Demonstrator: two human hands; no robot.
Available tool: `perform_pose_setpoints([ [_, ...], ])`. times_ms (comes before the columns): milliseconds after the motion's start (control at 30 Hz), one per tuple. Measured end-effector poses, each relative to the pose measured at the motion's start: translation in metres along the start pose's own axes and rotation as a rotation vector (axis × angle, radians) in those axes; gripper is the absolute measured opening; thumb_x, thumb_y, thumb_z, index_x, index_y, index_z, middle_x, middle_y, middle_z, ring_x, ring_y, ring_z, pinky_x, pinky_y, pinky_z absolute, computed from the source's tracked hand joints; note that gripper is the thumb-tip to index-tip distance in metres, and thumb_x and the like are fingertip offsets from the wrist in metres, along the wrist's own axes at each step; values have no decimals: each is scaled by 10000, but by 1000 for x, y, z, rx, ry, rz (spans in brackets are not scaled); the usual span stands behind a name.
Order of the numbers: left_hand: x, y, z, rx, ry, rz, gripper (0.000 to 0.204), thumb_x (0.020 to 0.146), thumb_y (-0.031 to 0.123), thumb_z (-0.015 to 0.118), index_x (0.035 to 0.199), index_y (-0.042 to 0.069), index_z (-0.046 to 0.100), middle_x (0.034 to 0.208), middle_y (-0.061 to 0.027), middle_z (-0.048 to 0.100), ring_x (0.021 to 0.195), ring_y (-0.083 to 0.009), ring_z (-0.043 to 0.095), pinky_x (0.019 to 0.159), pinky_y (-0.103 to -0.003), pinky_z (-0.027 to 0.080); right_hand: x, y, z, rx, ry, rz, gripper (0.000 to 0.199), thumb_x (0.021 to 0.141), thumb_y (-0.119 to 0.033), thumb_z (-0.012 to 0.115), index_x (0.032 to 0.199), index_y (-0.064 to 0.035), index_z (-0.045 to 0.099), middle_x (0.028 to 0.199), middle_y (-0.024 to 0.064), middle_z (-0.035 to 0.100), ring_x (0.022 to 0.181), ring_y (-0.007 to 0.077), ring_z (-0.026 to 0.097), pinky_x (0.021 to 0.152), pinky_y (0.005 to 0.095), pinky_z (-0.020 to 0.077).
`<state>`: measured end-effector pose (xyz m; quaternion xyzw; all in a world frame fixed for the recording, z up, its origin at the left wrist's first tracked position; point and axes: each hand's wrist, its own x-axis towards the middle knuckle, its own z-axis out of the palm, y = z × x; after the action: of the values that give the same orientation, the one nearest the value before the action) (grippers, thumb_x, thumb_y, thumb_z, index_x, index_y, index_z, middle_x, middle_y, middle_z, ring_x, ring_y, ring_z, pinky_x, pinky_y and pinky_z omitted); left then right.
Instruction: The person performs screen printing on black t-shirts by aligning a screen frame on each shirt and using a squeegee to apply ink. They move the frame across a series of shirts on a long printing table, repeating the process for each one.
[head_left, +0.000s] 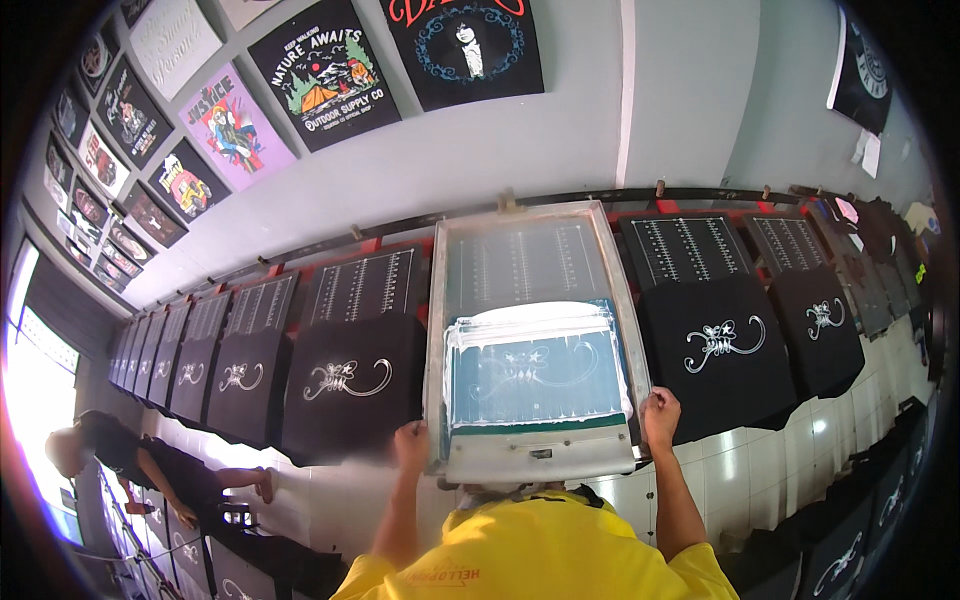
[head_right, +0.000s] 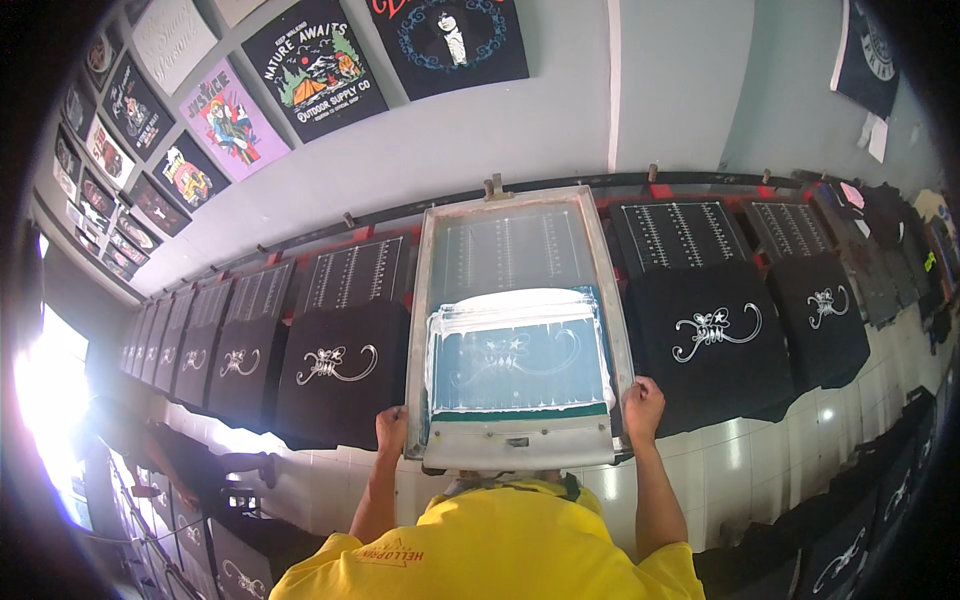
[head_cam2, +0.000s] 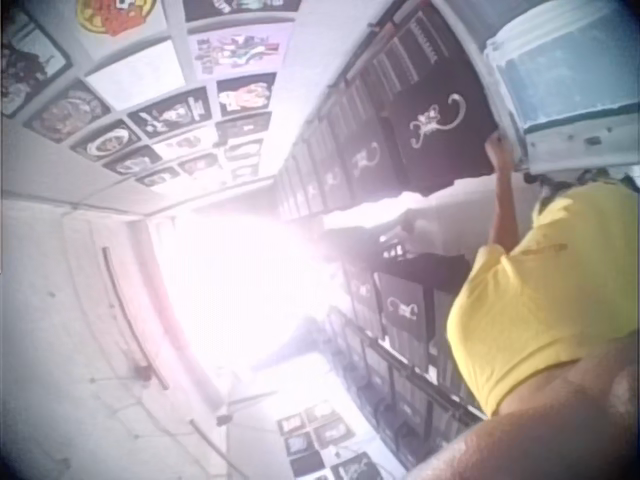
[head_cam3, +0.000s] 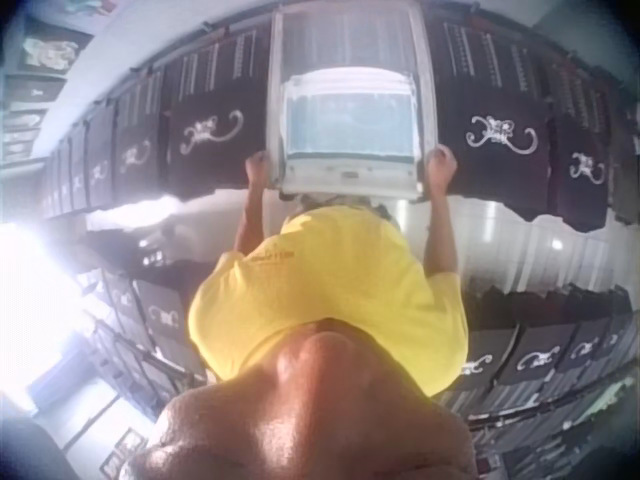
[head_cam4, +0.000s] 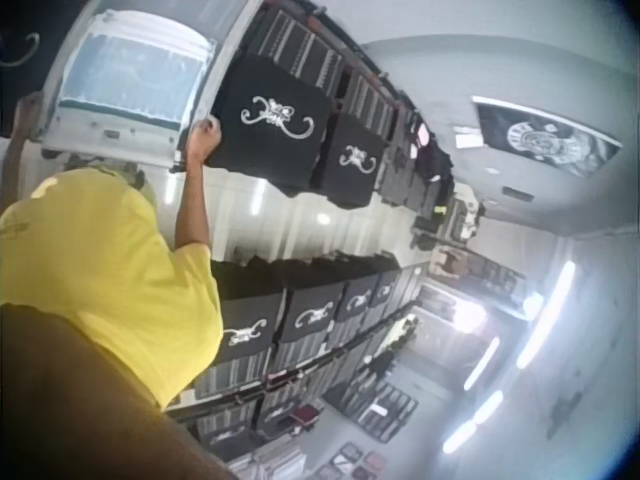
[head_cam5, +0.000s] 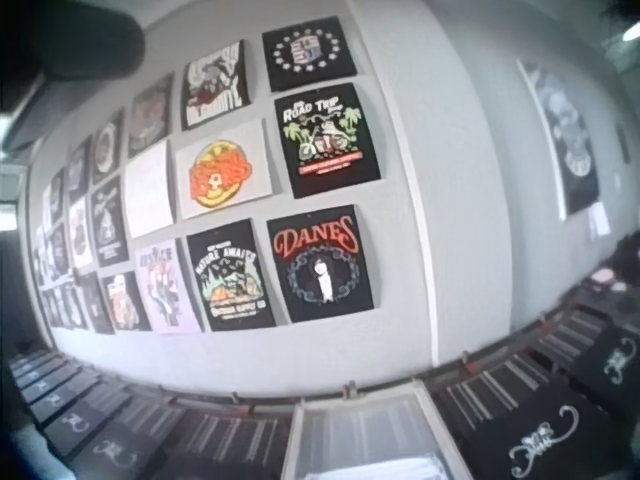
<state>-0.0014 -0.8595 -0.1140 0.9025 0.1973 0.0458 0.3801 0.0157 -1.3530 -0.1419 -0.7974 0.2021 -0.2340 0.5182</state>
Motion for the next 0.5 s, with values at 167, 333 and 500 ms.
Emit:
perform_pose_setpoints([
  [167,-5,-8,0,4,89,39,246,879,205,590,897,-17,693,780,-193,672,714,-329,662,649,-399,497,0,-4,2,4,-35,-9,168,878,-11,542,1002,45,641,781,116,639,686,173,606,634,289,470],
  [333,-41,46,-11,-119,396,422,189,896,149,571,895,-9,675,853,-105,691,724,-187,639,701,-317,526,-18,-72,-12,-276,71,-491,257,873,-63,576,1115,3,625,1110,175,657,1033,338,616,899,402,484],
  [500,-103,51,-13,-506,-733,156,218,927,194,595,905,7,705,810,-106,691,777,-203,669,683,-323,528,-59,-130,-13,-294,-604,-539,388,812,-185,698,1157,-29,616,1235,136,602,1175,331,532,990,422,432],
])
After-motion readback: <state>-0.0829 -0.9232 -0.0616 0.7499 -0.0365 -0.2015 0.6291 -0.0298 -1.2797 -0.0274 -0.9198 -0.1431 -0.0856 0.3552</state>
